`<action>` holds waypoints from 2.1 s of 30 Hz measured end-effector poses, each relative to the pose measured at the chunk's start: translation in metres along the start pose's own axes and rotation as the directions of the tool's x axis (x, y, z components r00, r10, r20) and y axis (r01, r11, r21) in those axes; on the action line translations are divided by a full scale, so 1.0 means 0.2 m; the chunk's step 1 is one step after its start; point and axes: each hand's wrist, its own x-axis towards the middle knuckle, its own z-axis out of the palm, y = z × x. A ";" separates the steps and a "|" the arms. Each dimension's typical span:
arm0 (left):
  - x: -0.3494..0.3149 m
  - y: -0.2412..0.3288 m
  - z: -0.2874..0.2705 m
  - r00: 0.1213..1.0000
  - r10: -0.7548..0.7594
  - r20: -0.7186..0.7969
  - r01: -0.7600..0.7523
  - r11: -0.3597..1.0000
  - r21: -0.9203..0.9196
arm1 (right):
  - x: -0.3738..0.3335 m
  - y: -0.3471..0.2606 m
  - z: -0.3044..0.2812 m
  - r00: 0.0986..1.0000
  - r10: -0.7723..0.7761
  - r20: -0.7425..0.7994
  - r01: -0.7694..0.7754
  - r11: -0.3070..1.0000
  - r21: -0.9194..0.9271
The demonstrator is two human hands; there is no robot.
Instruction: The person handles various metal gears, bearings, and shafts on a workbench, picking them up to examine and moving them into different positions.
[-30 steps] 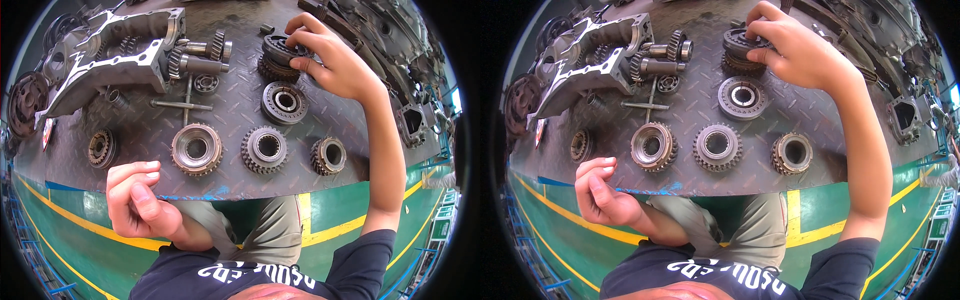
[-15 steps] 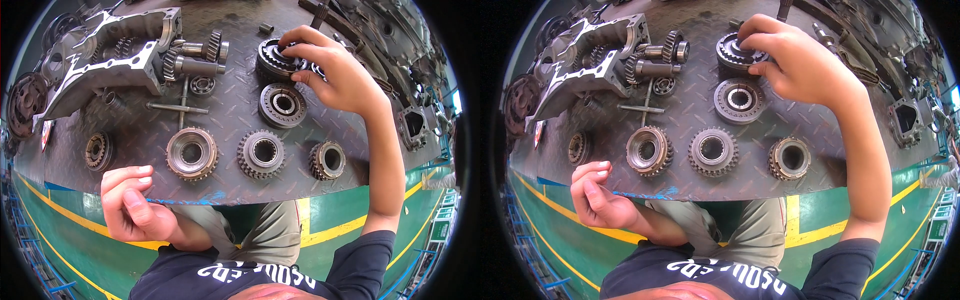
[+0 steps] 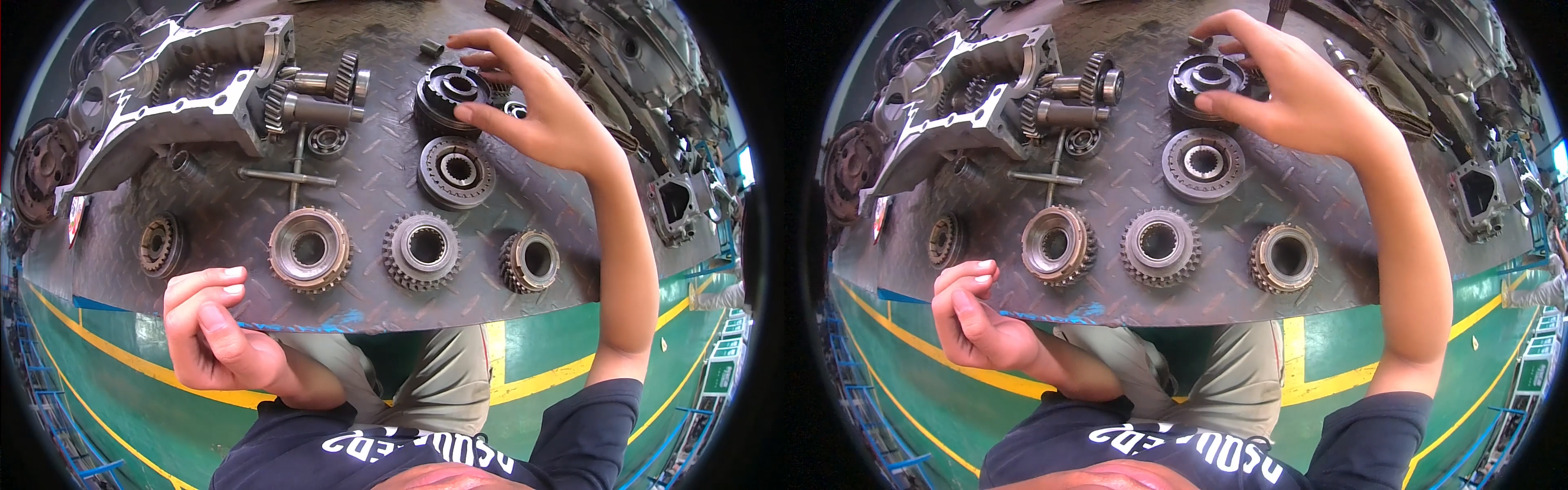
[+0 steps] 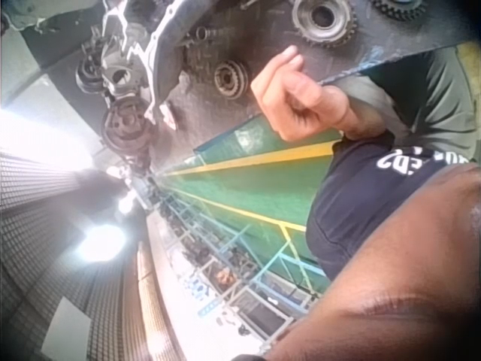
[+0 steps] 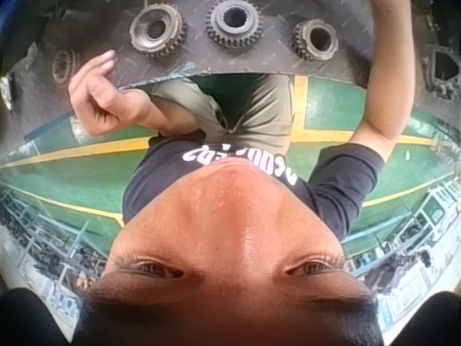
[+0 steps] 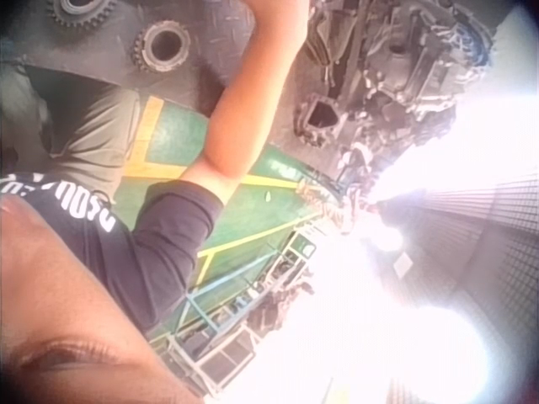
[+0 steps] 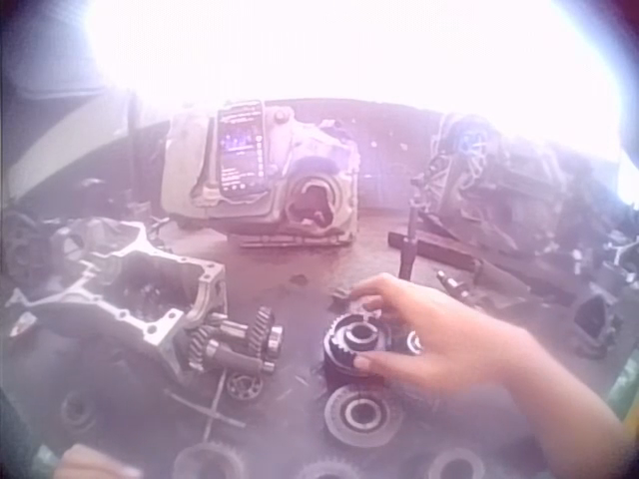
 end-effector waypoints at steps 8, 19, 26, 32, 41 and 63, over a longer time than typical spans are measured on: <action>0.00 0.00 0.00 1.000 -0.005 -0.003 0.005 1.000 0.002 | 0.03 0.05 0.04 0.999 -0.051 0.017 0.052 0.998 -0.044; 0.00 0.01 0.00 1.000 -0.006 0.013 0.006 1.000 0.004 | 0.02 -0.03 0.00 0.995 0.091 0.029 -0.080 0.964 -0.254; -0.01 0.00 0.00 1.000 -0.009 -0.002 0.009 1.000 0.003 | 0.03 -0.01 -0.06 0.989 0.048 0.142 -0.048 0.999 -0.007; -0.01 0.00 0.00 1.000 0.004 -0.005 -0.004 1.000 0.004 | 0.02 0.08 -0.08 0.966 -0.012 0.257 -0.051 0.970 0.239; -0.01 0.00 -0.01 1.000 -0.001 0.005 0.001 1.000 -0.008 | 0.00 0.08 -0.01 0.971 -0.015 0.237 0.039 0.994 -0.098; 0.00 0.01 0.00 1.000 0.005 0.008 -0.005 1.000 0.009 | 0.04 0.07 0.09 0.971 -0.087 0.223 0.167 0.916 -0.366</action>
